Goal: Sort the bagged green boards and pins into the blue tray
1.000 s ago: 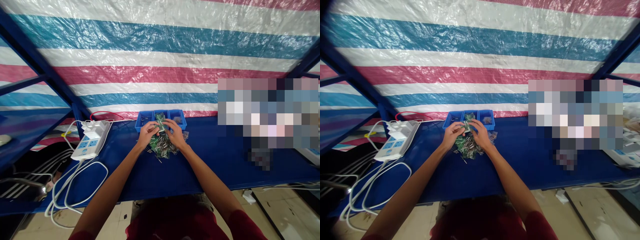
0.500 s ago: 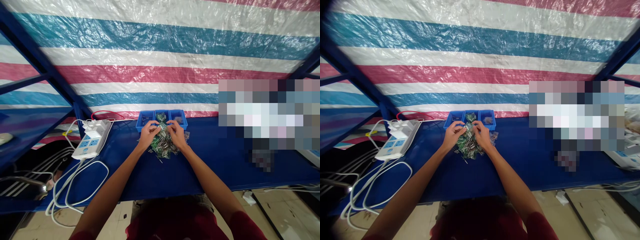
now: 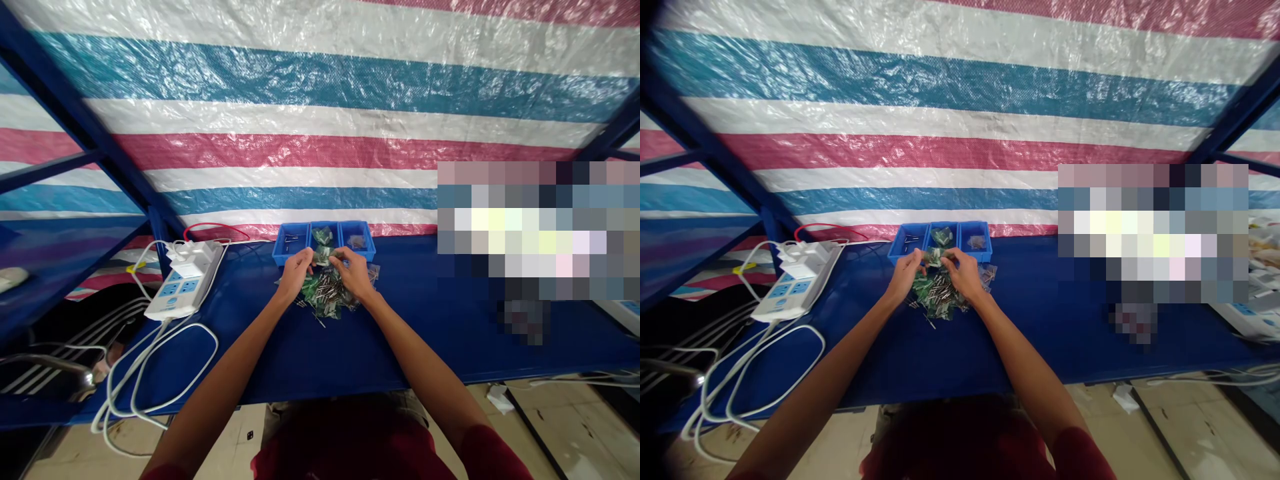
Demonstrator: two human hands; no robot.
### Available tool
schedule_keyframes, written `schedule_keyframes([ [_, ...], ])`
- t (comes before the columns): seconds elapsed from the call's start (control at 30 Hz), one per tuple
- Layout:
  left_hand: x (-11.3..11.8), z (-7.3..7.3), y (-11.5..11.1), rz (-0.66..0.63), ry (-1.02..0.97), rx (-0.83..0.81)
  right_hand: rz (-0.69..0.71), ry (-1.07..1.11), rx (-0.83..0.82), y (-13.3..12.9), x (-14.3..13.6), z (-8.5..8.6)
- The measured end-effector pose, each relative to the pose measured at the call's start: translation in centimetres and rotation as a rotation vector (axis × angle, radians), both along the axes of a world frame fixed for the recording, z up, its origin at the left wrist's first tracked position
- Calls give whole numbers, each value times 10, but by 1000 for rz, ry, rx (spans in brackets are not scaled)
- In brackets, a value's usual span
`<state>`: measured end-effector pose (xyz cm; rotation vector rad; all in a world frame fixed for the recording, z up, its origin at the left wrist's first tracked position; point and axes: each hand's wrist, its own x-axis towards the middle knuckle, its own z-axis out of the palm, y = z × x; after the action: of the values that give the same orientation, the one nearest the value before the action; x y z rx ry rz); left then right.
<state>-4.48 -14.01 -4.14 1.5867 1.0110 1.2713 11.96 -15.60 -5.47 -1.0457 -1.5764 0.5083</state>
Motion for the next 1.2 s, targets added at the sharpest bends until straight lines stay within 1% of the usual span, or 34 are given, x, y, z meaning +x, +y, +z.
schedule_keyframes([
  [0.07, 0, -1, 0, -9, 56, 58, -18, 30, -24, -1, 0, 0],
  [0.1, 0, -2, 0, -31, 63, 58, -18, 48, -30, -1, 0, 0],
  [0.17, 0, -1, -1, -71, 35, 26, 2, 79, -45, -4, 1, 2],
  [0.23, 0, 2, -3, -78, -19, 9, 21, 84, -50, -6, 1, 5],
  [0.3, 0, 4, -5, -73, -53, 14, 27, 57, -7, -7, 1, 6],
  [0.37, -1, 6, -5, -63, -75, 19, 34, 9, 71, -7, 1, 7],
  [0.47, -1, 7, -5, -61, -85, 6, 38, -25, 150, -5, 1, 7],
  [0.53, 0, 6, -4, -76, -77, -12, 28, -7, 119, -4, 0, 6],
  [0.63, -1, 5, -2, -89, -32, 7, 4, 34, 12, -4, 0, 5],
  [0.73, -2, 5, -1, -37, 71, 113, -35, 63, -38, -4, 0, 4],
  [0.8, -3, 5, 0, 2, 103, 140, -26, 81, -52, -5, 0, 4],
  [0.87, -4, 5, 0, -2, 79, 93, 5, 96, -76, -6, 0, 4],
  [0.97, -3, 4, 0, -42, 9, 7, 56, 100, -107, -8, 0, 6],
  [1.03, -3, 3, -1, -31, -32, -12, 82, 76, -83, -9, 1, 8],
  [1.13, -2, 3, -1, 16, -77, -13, 106, 7, 21, -9, 0, 10],
  [1.2, -1, 4, -2, 28, -91, -18, 96, -24, 80, -8, 0, 10],
])
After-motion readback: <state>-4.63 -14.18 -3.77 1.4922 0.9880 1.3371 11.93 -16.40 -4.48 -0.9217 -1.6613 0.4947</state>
